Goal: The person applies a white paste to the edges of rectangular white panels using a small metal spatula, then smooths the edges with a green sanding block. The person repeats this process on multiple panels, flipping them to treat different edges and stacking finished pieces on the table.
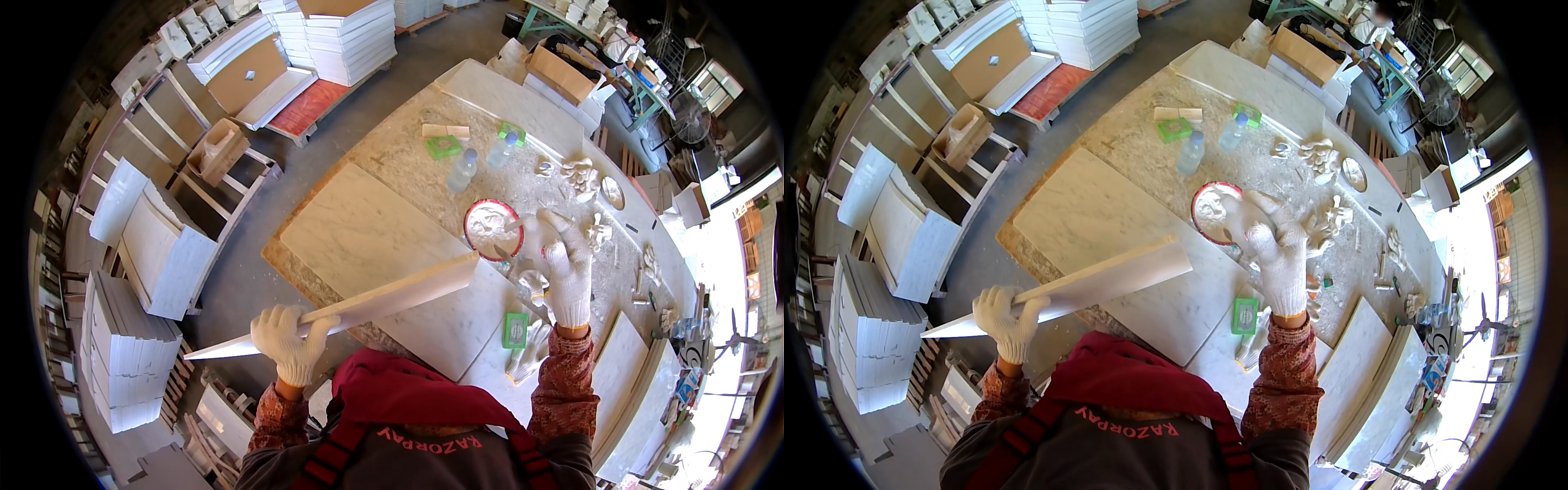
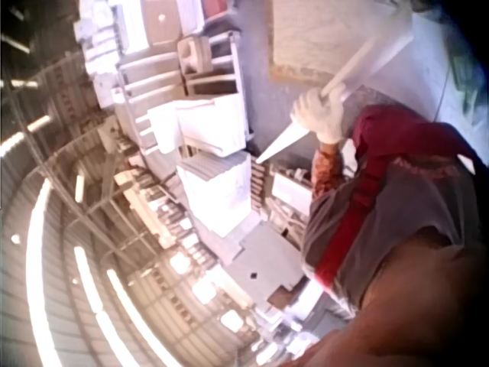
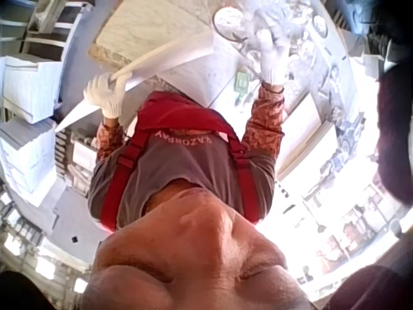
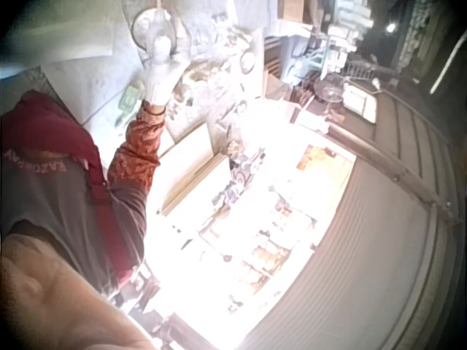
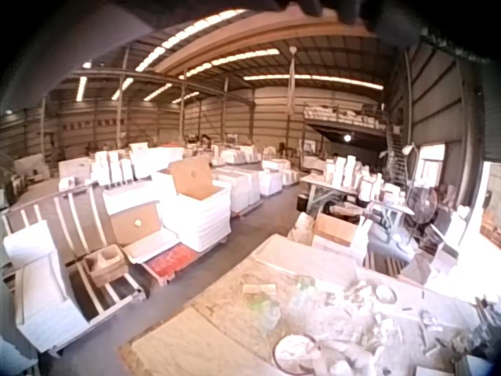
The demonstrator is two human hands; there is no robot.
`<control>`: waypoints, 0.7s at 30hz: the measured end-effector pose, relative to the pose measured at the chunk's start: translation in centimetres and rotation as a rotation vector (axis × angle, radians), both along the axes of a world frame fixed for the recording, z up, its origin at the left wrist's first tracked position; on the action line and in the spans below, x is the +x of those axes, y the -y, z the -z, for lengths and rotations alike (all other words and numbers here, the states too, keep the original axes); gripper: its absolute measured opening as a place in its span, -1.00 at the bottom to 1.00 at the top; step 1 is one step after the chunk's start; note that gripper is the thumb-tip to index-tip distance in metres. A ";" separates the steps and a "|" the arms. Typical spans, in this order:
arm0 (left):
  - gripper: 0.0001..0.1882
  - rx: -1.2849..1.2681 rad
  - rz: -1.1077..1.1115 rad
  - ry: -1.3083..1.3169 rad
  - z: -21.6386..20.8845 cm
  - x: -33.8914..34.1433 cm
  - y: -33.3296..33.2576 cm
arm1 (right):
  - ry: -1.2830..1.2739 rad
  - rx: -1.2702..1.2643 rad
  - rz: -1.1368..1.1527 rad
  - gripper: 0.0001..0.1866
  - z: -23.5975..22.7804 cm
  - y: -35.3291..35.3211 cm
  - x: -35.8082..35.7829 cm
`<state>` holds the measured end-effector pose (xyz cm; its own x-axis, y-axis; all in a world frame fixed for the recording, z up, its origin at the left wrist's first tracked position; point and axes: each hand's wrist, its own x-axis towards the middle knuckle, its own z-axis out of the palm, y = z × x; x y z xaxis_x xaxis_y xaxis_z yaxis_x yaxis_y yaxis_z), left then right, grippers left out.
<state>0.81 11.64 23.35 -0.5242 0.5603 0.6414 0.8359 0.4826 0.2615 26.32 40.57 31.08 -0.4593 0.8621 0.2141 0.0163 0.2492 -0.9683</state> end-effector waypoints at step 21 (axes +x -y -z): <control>-0.41 0.054 0.003 -0.102 0.0 -0.4 -0.3 | 0.775 0.672 0.453 -0.58 29.9 -16.2 -3.7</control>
<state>0.45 11.91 23.31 -0.4529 0.5251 0.7205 0.8608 0.4679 0.2001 22.63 56.78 1.20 -0.3433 0.8003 0.4916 0.7780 0.5355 -0.3286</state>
